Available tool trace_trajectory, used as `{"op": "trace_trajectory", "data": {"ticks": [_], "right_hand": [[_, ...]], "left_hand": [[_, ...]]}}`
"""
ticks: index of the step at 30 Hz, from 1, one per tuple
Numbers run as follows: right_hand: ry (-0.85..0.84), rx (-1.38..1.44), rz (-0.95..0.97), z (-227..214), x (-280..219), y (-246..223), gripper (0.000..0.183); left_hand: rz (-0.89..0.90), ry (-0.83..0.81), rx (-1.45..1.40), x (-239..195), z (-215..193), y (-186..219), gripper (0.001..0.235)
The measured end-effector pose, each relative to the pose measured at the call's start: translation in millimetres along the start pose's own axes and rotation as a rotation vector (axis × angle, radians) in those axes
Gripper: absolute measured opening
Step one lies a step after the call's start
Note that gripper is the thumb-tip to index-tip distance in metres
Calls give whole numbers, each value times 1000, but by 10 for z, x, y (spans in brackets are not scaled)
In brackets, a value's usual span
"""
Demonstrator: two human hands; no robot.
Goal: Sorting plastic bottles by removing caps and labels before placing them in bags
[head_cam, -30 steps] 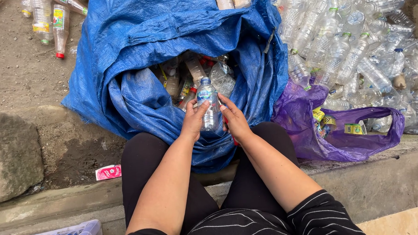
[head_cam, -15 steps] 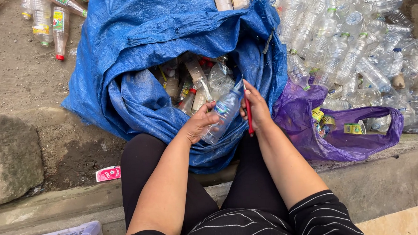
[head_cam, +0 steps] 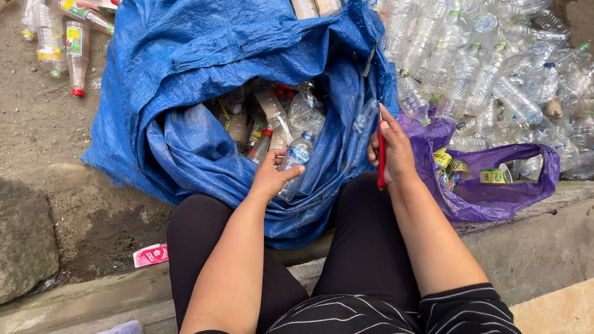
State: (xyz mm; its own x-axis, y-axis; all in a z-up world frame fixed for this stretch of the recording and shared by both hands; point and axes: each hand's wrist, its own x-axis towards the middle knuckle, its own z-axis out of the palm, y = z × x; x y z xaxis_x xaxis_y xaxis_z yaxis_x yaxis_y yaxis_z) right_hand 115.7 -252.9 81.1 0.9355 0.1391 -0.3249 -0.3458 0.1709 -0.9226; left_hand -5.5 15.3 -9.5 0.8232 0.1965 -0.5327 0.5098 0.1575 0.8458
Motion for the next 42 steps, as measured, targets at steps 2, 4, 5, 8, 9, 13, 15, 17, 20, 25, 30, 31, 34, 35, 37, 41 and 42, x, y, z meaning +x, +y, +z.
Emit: {"op": "trace_trajectory", "data": {"ticks": [2,4,5,8,9,13,15,17,20,25,30,31,34,35,37,41,42], "right_hand": [[31,-11,-2,-143,-68,1,44],[91,-31,-14,-413,-99,12,44],[137,-4,-37,-596,-98,29,43],[282,-5,-107,-1145,-259,-74,43],[349,-36,-144,-1321,-336,-135,43],[457,-53,-160,-2135,-575,-148,41],[507,-122,74,-2415,-724,-148,43],[538,-103,164,-2756,-771,38,41],[545,-80,306,-3177,-738,278,39],[473,-68,304,-3033,-899,131,47],[287,-258,132,-1811,-1100,-267,64],[264,-252,134,-1439,-1158,-318,64],[-78,-311,85,-547,-1331,-329,65],[-235,-312,69,-353,-1327,-216,70],[-400,-314,53,-65,-1299,-43,76],[-564,-423,24,261,-1226,104,79],[-584,-458,16,307,-1218,107,78]], "left_hand": [[11,28,37,32,20,-50,82],[26,23,71,97,46,-124,87],[31,54,75,141,41,-180,88],[48,55,41,148,4,-223,88],[56,59,-7,135,-14,-218,87],[65,24,-58,42,18,-109,86],[62,13,-72,-10,52,-84,79],[61,-12,-77,-67,108,-53,78],[59,-33,-92,-124,146,-34,75],[43,-50,-180,-309,248,52,71],[27,-72,-379,-293,255,-55,62],[34,-50,-376,-336,244,-5,62],[27,-93,-457,-449,267,127,56],[10,-118,-492,-499,269,173,52],[-3,-137,-529,-553,296,233,49],[-39,-221,-661,-562,241,212,37],[-67,-246,-689,-561,218,182,35]]}}
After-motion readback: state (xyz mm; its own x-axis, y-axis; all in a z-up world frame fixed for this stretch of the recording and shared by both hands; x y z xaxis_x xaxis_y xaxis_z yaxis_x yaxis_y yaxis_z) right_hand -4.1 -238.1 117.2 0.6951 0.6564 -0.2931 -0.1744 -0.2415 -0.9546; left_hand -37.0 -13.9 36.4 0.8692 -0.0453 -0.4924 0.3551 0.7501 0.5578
